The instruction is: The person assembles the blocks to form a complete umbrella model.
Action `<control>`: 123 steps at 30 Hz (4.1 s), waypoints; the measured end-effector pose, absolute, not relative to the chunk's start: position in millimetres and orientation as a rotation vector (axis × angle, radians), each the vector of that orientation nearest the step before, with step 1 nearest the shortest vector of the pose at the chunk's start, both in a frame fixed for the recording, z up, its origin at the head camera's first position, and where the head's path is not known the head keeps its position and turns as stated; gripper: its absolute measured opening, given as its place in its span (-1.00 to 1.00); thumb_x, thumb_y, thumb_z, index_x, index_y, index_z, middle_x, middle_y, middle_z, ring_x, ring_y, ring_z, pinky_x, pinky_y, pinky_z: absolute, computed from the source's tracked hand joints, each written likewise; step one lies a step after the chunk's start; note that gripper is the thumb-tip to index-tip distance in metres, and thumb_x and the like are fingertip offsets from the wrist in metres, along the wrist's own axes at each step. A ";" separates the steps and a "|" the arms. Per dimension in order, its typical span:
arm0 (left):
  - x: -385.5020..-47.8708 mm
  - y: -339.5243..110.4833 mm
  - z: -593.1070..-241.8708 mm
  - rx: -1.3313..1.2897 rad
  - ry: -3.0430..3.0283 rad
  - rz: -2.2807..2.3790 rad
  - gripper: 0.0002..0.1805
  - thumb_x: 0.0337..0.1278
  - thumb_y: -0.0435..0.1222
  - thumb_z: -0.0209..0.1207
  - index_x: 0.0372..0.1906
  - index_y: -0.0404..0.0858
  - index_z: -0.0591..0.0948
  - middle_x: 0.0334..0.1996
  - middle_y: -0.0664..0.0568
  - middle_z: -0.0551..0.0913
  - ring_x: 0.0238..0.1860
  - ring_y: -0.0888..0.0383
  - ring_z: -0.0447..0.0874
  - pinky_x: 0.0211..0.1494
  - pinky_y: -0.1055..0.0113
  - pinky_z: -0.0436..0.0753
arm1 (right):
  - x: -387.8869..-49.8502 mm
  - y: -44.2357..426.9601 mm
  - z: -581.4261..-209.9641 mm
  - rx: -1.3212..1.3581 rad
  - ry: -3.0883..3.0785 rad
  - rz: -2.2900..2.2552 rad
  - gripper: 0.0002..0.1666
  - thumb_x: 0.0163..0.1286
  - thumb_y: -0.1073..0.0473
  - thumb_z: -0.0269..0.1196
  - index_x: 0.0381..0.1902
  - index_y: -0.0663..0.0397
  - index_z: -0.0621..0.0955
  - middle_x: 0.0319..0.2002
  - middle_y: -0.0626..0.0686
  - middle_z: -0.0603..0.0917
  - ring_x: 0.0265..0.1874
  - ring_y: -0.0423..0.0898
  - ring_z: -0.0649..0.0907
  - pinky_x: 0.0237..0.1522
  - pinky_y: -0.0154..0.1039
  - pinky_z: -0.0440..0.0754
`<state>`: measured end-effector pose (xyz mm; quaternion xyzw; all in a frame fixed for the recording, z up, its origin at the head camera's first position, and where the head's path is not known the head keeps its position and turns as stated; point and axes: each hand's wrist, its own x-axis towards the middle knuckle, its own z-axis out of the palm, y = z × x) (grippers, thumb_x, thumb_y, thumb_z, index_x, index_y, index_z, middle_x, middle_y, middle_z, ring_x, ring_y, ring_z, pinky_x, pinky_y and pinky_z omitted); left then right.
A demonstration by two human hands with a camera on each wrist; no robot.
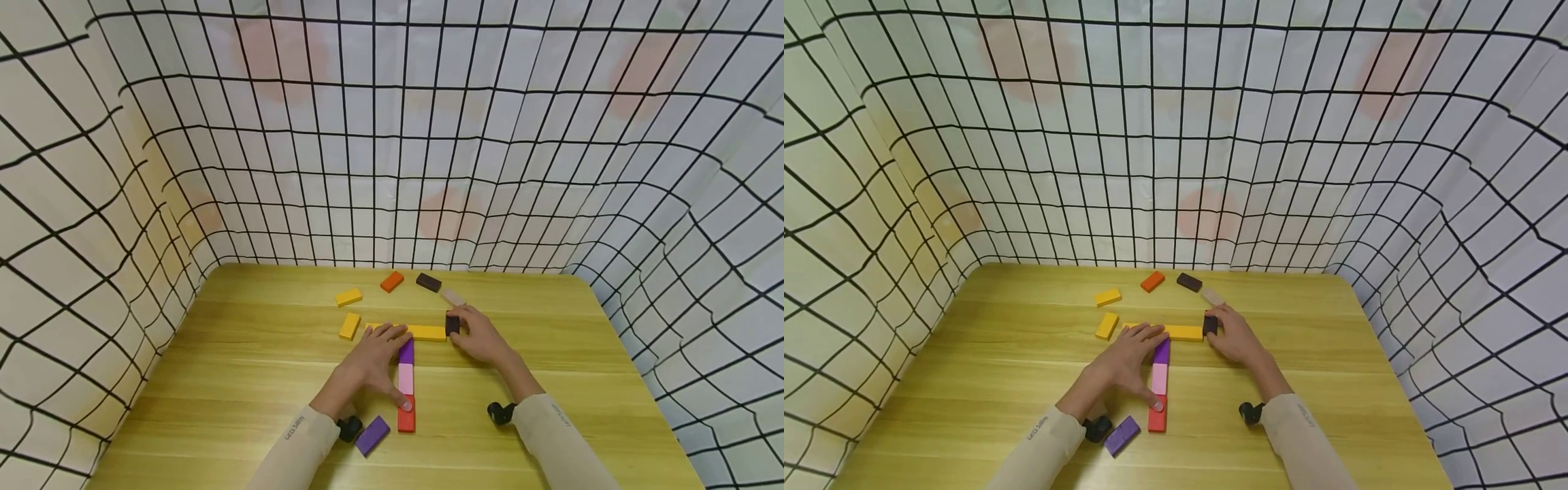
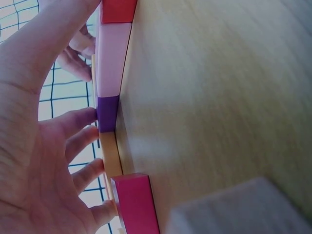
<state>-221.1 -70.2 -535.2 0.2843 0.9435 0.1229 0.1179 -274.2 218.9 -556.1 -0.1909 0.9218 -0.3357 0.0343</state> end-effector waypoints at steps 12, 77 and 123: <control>-220.3 -71.1 -534.9 0.833 2.742 0.371 0.55 -0.61 0.57 0.44 0.67 0.06 0.09 0.68 0.19 0.02 0.69 -0.04 -0.08 0.68 -0.22 -0.07 | -270.1 219.3 -558.4 -0.579 2.832 -1.052 -0.45 0.42 0.25 0.29 0.35 0.25 0.54 0.39 0.30 0.48 0.13 0.20 0.67 0.16 0.12 0.67; -217.8 -67.3 -537.2 0.828 2.775 0.363 0.56 -0.61 0.59 0.42 0.67 0.02 0.11 0.68 0.17 0.05 0.68 -0.08 -0.05 0.67 -0.23 -0.04 | -312.6 222.4 -548.0 -0.258 3.031 -0.929 -0.73 0.54 0.15 0.22 0.04 0.20 0.68 -0.05 0.22 0.71 -0.16 0.11 0.65 -0.13 0.05 0.66; -220.7 -68.6 -537.6 0.831 2.781 0.364 0.54 -0.61 0.58 0.43 0.67 0.03 0.12 0.67 0.18 0.05 0.68 -0.07 -0.05 0.67 -0.24 -0.04 | -322.7 190.0 -555.3 -0.247 3.007 -1.016 -0.58 0.52 0.15 0.23 0.24 0.25 0.63 0.10 0.26 0.71 0.01 0.15 0.72 0.01 0.07 0.74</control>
